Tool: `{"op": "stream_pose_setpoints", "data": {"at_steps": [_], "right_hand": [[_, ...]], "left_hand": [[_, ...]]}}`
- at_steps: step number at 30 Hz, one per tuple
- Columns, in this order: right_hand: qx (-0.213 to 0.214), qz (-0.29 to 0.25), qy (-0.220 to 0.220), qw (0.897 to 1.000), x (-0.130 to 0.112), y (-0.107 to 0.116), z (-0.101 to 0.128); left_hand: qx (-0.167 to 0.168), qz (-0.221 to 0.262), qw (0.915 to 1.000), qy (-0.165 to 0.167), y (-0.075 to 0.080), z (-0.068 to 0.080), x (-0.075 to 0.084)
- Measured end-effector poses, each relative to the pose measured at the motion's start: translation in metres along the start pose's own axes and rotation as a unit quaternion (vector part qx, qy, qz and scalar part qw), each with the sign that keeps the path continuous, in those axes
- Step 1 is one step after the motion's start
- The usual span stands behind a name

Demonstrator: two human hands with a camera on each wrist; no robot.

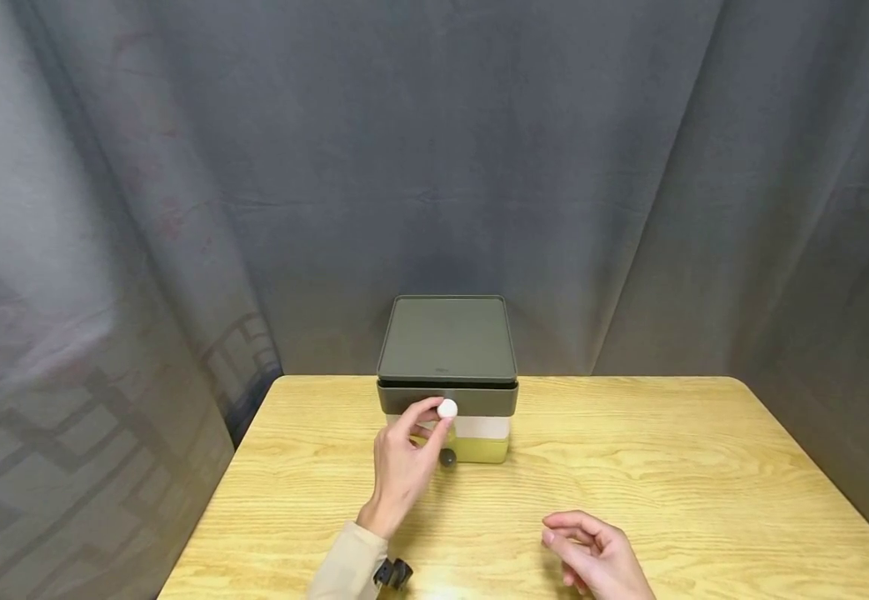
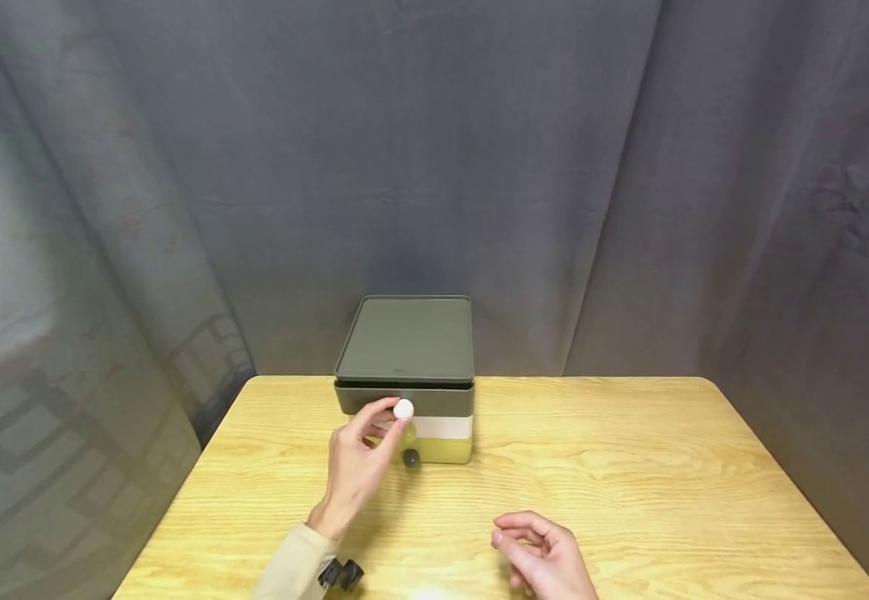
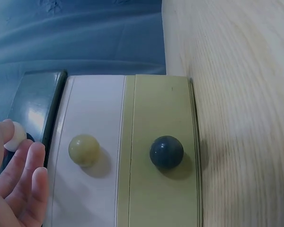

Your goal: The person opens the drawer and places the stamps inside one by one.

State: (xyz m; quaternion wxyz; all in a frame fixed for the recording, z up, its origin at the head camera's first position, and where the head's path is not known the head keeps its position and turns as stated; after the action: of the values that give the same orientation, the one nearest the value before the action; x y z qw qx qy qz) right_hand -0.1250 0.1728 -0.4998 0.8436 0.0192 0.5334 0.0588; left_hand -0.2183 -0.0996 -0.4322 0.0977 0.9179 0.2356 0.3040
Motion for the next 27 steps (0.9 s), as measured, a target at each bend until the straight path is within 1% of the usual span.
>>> {"op": "stream_pose_setpoints", "data": {"at_steps": [3, 7, 13, 20, 22, 24, 27], "right_hand": [[-0.005, 0.003, 0.007, 1.000, 0.001, -0.001, 0.000], [-0.011, 0.000, 0.010, 1.000, 0.003, -0.004, 0.000], [-0.021, -0.016, -0.008, 1.000, 0.009, -0.008, 0.000], [-0.035, -0.020, -0.022, 0.999, 0.009, -0.007, -0.004], [-0.031, -0.017, -0.022, 0.999, 0.008, -0.004, -0.004], [-0.022, -0.013, -0.024, 0.999, 0.007, -0.001, -0.004], [0.010, 0.003, -0.018, 1.000, 0.001, 0.008, -0.002]], "left_hand": [[0.008, 0.003, 0.9999, 0.007, 0.000, 0.000, -0.002], [0.016, 0.012, 0.9995, 0.025, 0.000, -0.001, -0.007], [0.013, 0.023, 0.9986, 0.047, 0.000, -0.003, -0.011], [0.006, 0.039, 0.9976, 0.058, -0.001, -0.005, -0.013], [0.001, 0.040, 0.9976, 0.057, -0.002, -0.005, -0.012], [-0.012, 0.039, 0.9976, 0.056, 0.000, -0.002, -0.012], [-0.031, 0.026, 0.9974, 0.058, 0.006, 0.003, -0.012]]}}
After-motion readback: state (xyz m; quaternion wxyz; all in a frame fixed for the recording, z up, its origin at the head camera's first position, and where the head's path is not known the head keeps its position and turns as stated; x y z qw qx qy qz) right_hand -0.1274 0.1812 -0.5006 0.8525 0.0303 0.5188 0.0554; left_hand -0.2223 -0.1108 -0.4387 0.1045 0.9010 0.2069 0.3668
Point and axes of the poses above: each hand's wrist, its own z-axis away from the middle knuckle, its own y-axis out of the back of the hand, x = y × z, the point moved 4 cm from there along -z, towards the middle knuckle, and after that the axes turned 13 degrees about -y, right-handed, at the moved point
